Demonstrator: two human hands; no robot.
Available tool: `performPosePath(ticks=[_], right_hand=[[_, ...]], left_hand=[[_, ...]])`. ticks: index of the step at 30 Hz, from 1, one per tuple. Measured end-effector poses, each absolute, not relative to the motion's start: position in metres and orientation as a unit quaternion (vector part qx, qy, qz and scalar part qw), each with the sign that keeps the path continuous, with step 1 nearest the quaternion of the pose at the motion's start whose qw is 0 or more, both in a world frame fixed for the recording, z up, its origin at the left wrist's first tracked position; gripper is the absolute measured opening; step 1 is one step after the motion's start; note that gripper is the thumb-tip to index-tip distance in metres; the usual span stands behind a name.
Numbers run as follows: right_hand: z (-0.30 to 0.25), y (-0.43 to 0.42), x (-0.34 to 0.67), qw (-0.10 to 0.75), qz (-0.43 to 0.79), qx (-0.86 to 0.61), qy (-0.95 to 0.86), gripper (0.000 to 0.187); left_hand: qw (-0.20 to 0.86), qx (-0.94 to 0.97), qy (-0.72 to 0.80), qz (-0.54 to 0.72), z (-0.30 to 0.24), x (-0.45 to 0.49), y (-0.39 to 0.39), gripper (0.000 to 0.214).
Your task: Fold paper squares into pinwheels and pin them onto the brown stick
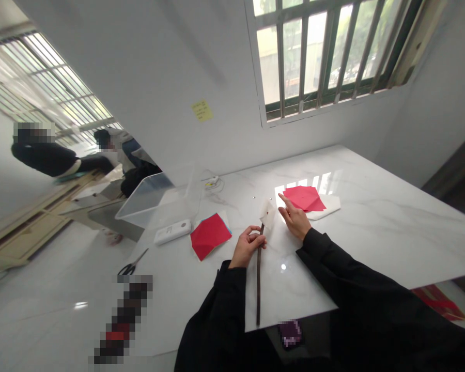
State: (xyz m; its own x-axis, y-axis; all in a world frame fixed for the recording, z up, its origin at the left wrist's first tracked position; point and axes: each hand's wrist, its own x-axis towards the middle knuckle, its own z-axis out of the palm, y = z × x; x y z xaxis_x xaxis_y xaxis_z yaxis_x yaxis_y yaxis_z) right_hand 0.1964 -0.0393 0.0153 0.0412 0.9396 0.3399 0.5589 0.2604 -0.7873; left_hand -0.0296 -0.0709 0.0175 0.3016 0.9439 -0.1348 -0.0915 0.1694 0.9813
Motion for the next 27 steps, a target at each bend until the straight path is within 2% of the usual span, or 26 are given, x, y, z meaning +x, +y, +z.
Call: performPosePath(ticks=[3,7,10,18,24,27], right_hand=[[0.013,-0.036,0.203,0.433,0.203,-0.588,-0.652,0.071],[-0.001,-0.027,0.209,0.325,0.215,-0.649,-0.653,0.078],[-0.009,-0.023,0.21,0.29,0.199,-0.672,-0.652,0.076],[-0.003,-0.029,0.209,0.315,0.234,-0.634,-0.666,0.078],[-0.001,-0.031,0.208,0.327,0.251,-0.614,-0.673,0.075],[-0.001,-0.032,0.204,0.361,0.26,-0.592,-0.672,0.07]], left_hand=[[0.632,0.506,0.425,0.405,0.018,-0.031,-0.071,0.057],[0.633,0.502,0.418,0.417,0.016,-0.032,-0.071,0.053],[0.632,0.488,0.422,0.43,0.016,-0.032,-0.07,0.054],[0.644,0.437,0.429,0.459,0.024,-0.03,-0.071,0.061],[0.656,0.375,0.429,0.495,0.023,-0.033,-0.07,0.064],[0.666,0.374,0.426,0.485,0.023,-0.034,-0.07,0.064]])
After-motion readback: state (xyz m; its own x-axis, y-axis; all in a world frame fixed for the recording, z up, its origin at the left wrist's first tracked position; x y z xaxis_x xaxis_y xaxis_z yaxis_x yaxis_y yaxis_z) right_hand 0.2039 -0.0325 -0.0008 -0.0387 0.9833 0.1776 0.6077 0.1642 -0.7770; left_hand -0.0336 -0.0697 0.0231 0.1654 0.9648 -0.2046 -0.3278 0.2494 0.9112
